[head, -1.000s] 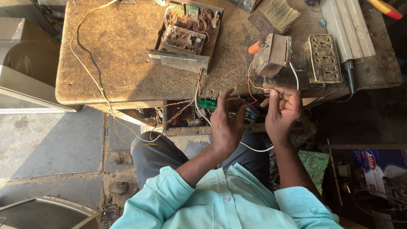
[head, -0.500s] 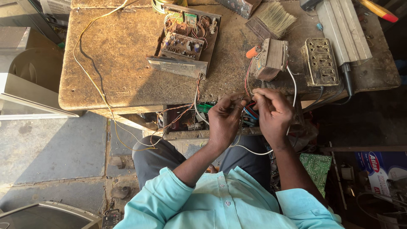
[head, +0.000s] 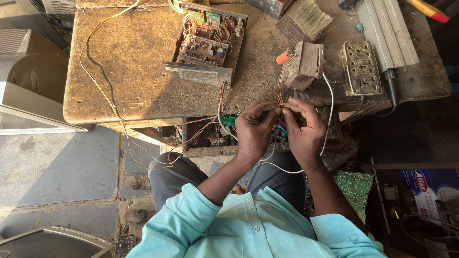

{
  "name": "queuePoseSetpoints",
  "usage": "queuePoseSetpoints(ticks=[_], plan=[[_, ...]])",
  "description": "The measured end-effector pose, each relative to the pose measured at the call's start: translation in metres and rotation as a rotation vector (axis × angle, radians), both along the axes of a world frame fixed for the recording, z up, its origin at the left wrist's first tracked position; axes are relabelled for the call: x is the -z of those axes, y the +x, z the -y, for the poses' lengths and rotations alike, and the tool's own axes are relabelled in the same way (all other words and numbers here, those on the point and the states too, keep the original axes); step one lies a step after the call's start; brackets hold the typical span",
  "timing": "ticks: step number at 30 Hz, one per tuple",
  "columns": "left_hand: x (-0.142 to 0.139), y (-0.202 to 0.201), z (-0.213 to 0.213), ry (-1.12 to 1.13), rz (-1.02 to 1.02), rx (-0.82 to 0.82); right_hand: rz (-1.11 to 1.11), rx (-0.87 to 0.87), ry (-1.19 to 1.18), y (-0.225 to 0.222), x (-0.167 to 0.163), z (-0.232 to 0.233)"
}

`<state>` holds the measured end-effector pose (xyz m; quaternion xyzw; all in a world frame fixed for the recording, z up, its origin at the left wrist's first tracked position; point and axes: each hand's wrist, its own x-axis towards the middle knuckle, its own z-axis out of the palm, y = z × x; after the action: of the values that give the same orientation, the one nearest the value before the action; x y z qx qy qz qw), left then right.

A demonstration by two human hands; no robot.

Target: The person sits on the floor at a cluttered repair bench, stripping insulation from wires by hand and with pliers and twisting the ends together. They then work on an open electronic circuit board, positioning components and using a soldering iron on the board's connections.

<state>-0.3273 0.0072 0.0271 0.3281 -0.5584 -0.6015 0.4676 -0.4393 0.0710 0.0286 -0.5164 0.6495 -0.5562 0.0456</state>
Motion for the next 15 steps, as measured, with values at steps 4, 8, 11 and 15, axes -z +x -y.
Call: queuePoseSetpoints(ticks=[4,8,11,15], plan=[[0.001,-0.001,0.001,-0.089,0.019,-0.006,0.025,-0.014,0.02,-0.003,0.007,-0.001],[0.0,0.001,0.002,-0.108,0.027,0.026,0.007,-0.031,0.008,-0.006,0.009,-0.001],[0.001,0.001,0.003,-0.102,0.031,0.052,-0.01,0.007,0.044,-0.006,0.01,0.0],[0.003,0.001,0.004,-0.093,-0.014,0.09,0.038,-0.009,0.036,-0.005,0.012,-0.001]])
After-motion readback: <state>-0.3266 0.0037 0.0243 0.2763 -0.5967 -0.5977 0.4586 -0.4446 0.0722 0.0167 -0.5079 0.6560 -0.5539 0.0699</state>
